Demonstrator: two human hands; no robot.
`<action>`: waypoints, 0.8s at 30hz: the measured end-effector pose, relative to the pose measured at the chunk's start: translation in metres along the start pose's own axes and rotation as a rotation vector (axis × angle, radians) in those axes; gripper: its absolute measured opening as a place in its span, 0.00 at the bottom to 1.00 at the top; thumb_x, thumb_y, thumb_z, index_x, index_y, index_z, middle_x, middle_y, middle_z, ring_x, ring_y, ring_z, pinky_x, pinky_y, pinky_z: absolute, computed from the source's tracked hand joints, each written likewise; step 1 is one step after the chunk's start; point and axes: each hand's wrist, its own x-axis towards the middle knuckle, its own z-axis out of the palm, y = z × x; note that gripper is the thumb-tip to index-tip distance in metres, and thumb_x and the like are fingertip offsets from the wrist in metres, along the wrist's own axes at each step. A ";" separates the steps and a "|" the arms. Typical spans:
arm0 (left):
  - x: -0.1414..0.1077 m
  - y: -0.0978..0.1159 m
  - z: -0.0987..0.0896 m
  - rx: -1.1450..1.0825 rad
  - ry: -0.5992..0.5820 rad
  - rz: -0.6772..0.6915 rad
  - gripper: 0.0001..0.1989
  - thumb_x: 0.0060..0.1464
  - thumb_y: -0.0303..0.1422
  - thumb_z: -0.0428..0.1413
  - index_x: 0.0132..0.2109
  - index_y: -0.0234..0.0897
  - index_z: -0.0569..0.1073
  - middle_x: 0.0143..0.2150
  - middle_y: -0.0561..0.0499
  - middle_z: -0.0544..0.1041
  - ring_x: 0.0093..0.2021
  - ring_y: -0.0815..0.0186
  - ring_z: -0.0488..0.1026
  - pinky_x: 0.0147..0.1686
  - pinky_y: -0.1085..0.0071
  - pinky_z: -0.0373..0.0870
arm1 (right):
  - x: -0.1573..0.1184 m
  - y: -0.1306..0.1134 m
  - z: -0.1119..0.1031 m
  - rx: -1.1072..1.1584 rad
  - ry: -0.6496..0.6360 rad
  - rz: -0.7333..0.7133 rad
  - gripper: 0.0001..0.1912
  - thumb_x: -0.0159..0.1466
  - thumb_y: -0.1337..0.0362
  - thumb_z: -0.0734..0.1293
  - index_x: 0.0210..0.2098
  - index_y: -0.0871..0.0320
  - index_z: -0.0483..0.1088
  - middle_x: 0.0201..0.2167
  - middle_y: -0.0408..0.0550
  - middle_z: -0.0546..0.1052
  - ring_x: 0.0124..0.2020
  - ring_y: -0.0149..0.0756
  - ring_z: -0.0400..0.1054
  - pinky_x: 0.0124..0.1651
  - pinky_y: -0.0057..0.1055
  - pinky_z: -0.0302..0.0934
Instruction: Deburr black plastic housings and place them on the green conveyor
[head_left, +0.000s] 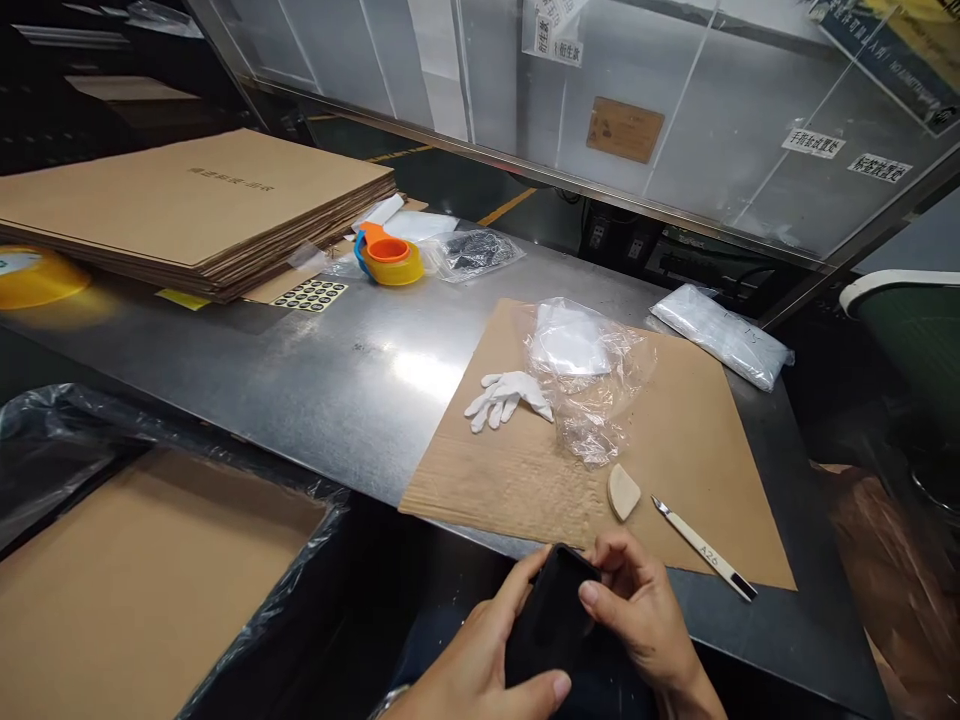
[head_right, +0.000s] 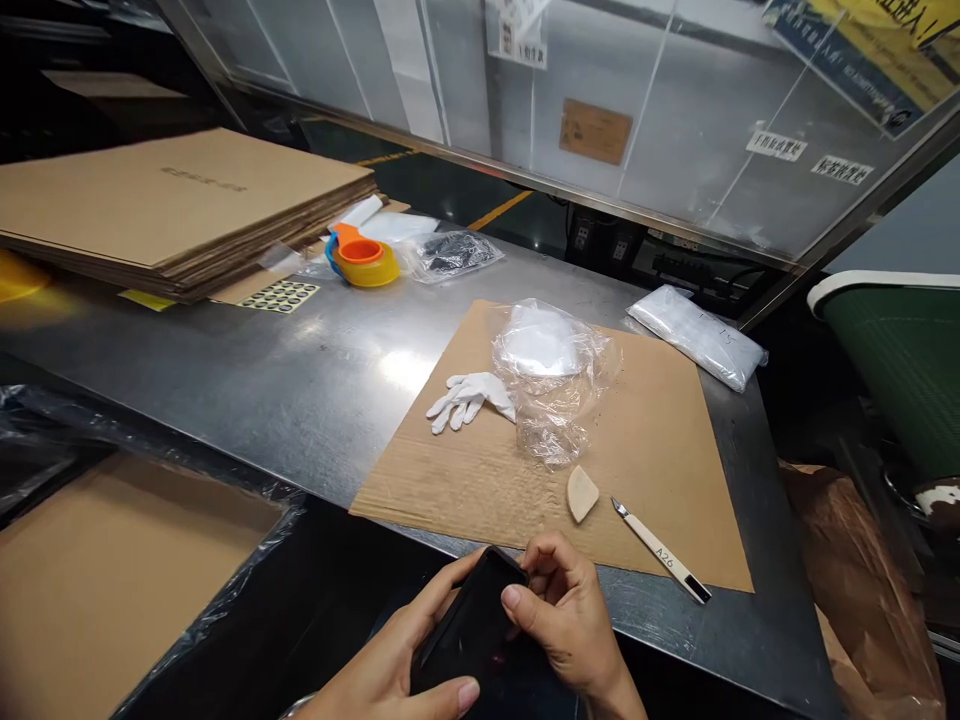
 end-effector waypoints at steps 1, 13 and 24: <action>0.000 -0.002 0.000 -0.005 -0.002 0.002 0.39 0.50 0.36 0.57 0.65 0.38 0.49 0.65 0.40 0.56 0.64 0.49 0.52 0.61 0.52 0.49 | 0.000 0.001 0.000 0.013 0.008 0.002 0.11 0.55 0.60 0.71 0.30 0.54 0.63 0.22 0.35 0.65 0.19 0.21 0.60 0.22 0.18 0.59; 0.016 0.008 0.009 -0.800 -0.147 -0.315 0.25 0.55 0.50 0.48 0.46 0.34 0.73 0.36 0.44 0.78 0.32 0.66 0.76 0.32 0.74 0.71 | 0.002 0.008 0.005 0.009 0.060 0.012 0.16 0.55 0.58 0.70 0.29 0.55 0.58 0.26 0.36 0.68 0.21 0.22 0.61 0.25 0.20 0.60; 0.041 0.000 -0.005 -1.288 0.038 -0.305 0.27 0.58 0.48 0.42 0.32 0.29 0.74 0.29 0.48 0.72 0.24 0.69 0.70 0.26 0.73 0.69 | 0.001 0.025 -0.125 -1.596 0.596 -0.176 0.24 0.64 0.49 0.53 0.40 0.61 0.69 0.32 0.59 0.70 0.36 0.51 0.62 0.38 0.47 0.59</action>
